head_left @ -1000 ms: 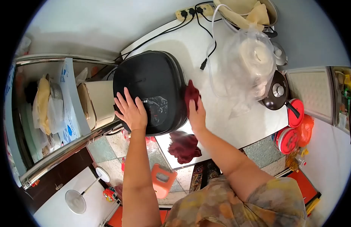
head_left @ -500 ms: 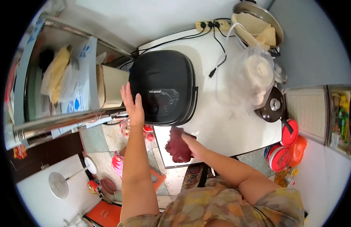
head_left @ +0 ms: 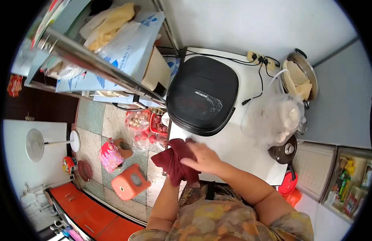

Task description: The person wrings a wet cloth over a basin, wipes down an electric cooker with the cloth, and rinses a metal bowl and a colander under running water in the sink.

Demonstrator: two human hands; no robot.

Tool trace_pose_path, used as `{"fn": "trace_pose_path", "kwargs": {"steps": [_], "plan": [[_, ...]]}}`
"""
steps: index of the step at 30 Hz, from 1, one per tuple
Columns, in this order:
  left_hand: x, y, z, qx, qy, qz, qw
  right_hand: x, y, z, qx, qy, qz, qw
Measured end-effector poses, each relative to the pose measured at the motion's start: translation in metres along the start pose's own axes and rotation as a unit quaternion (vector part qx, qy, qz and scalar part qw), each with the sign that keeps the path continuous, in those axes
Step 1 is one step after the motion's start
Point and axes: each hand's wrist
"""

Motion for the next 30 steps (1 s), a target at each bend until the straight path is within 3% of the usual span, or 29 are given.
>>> {"fn": "trace_pose_path", "kwargs": {"steps": [2,4,5,8,10,15,21,30], "plan": [[-0.006,-0.038,-0.002,0.136,0.005,-0.299,0.945,0.009,0.012,0.008,-0.127,0.026,0.033,0.991],[-0.020,-0.063,-0.020,0.159,0.040,-0.338,0.927,0.008,0.022,0.020,-0.235,0.094,-0.106,0.962],[-0.029,-0.059,-0.023,0.196,-0.010,-0.300,0.933,0.014,0.035,0.023,-0.259,0.103,-0.179,0.943],[-0.046,-0.054,-0.027,0.205,0.015,-0.386,0.899,0.004,0.036,0.045,-0.243,0.062,-0.258,0.933],[-0.053,-0.037,-0.021,0.036,-0.092,-0.238,0.966,-0.001,0.032,0.060,-0.225,0.062,-0.284,0.930],[-0.061,-0.023,-0.008,0.032,-0.084,-0.222,0.971,-0.021,0.024,0.073,-0.189,0.034,-0.392,0.900],[-0.066,-0.036,0.008,0.017,-0.034,-0.148,0.988,-0.027,0.036,0.059,-0.178,0.061,-0.368,0.911],[-0.065,-0.027,0.028,-0.010,-0.054,-0.089,0.995,-0.053,0.073,0.026,-0.103,0.114,-0.395,0.906]]}}
Point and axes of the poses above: each hand's wrist, its own z-axis towards the middle knuckle, its own y-axis out of the back of the hand, x = y × z, and after that the axes turned 6 degrees about -z, right-handed
